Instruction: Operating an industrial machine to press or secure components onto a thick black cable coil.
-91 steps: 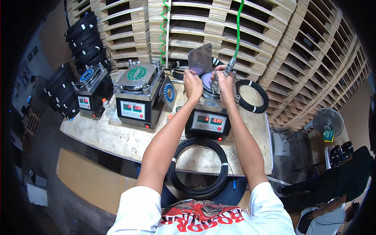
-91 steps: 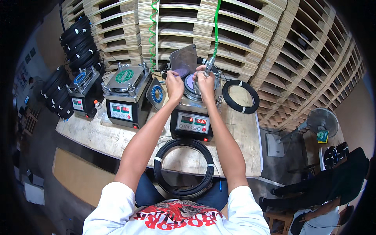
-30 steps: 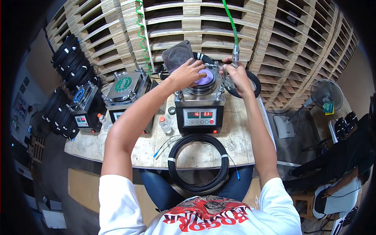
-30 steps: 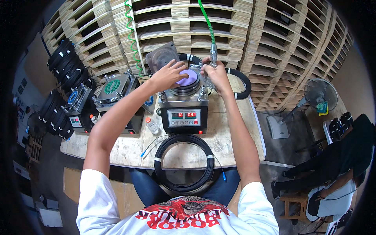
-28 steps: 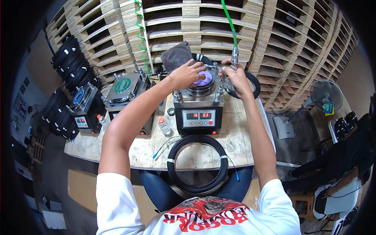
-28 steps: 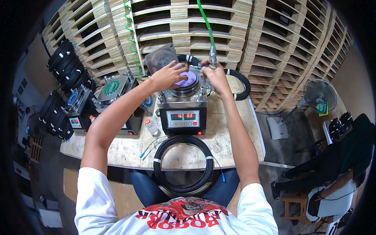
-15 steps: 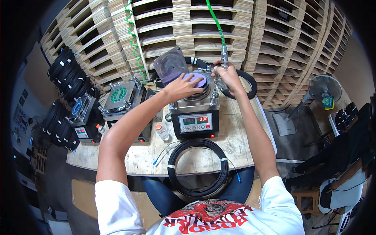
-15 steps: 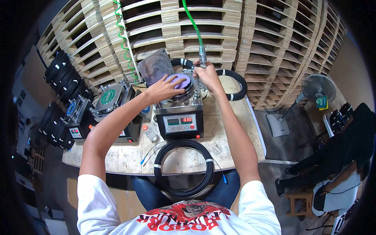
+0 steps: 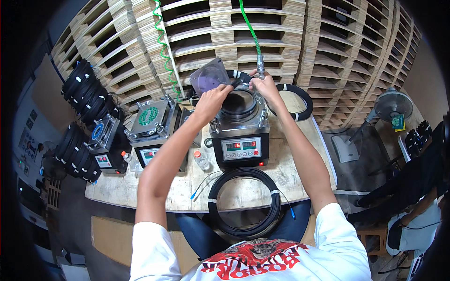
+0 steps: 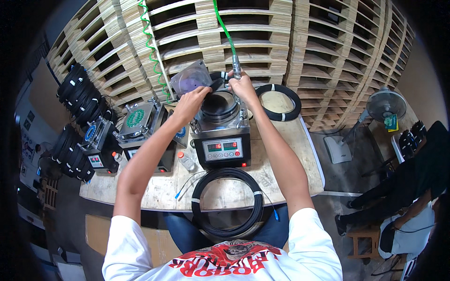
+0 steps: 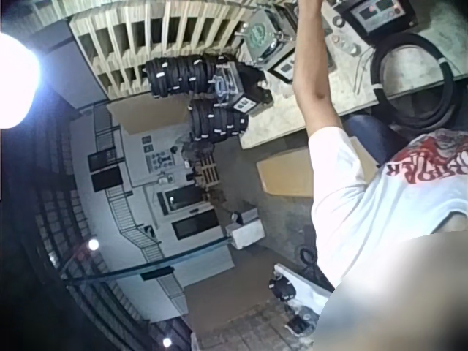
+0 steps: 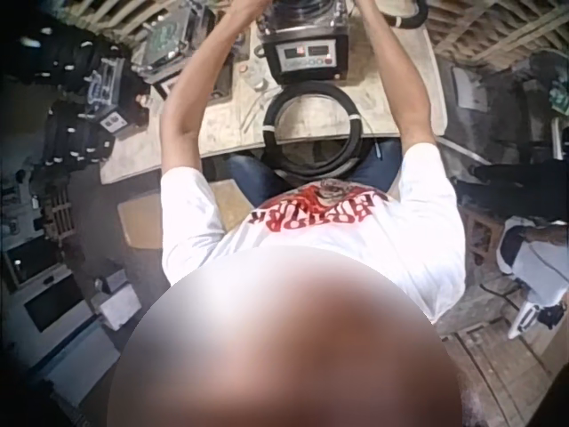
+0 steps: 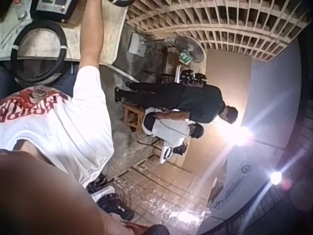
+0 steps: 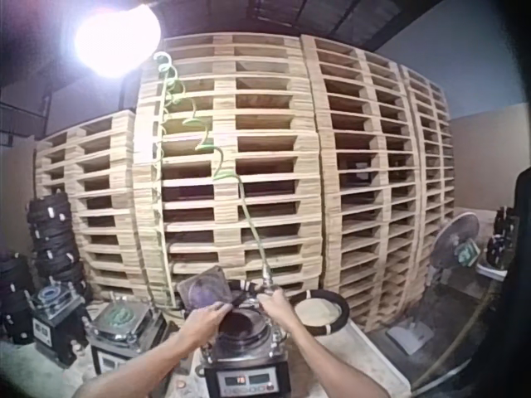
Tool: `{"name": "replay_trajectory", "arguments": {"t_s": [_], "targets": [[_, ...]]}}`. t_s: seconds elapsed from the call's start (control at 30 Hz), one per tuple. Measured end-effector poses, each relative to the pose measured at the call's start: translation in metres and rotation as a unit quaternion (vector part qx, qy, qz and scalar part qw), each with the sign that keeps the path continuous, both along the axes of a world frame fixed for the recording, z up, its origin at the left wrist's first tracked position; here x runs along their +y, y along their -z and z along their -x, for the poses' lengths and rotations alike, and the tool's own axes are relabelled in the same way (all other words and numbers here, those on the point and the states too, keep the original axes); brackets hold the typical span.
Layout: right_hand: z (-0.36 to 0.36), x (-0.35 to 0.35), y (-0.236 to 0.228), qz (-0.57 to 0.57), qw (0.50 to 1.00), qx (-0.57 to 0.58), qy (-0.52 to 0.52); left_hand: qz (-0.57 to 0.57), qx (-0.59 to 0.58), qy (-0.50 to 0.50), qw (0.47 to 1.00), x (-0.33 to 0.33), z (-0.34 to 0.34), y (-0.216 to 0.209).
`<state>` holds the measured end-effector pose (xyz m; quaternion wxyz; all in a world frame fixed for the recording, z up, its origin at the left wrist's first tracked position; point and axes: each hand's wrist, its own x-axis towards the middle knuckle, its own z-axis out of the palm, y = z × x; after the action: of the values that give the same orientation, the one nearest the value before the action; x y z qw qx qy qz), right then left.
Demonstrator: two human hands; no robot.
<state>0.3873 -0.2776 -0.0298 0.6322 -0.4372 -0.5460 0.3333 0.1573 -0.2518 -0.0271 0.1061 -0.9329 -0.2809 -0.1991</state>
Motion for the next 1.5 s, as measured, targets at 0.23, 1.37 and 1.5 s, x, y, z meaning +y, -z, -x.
{"name": "replay_trajectory", "arguments": {"t_s": [0.23,1.37,1.5], "targets": [[0.028,-0.004,0.009,0.044,0.999,-0.014,0.009,-0.08,-0.286,-0.067,0.952,-0.031,0.005,0.018],[-0.021,-0.014,-0.011,-0.04,0.996,0.064,0.048,0.149,-0.033,0.072,0.986,-0.008,-0.017,0.021],[-0.023,-0.027,-0.013,0.003,0.998,0.061,0.02,0.167,-0.054,0.096,0.98,0.003,-0.017,0.029]]}}
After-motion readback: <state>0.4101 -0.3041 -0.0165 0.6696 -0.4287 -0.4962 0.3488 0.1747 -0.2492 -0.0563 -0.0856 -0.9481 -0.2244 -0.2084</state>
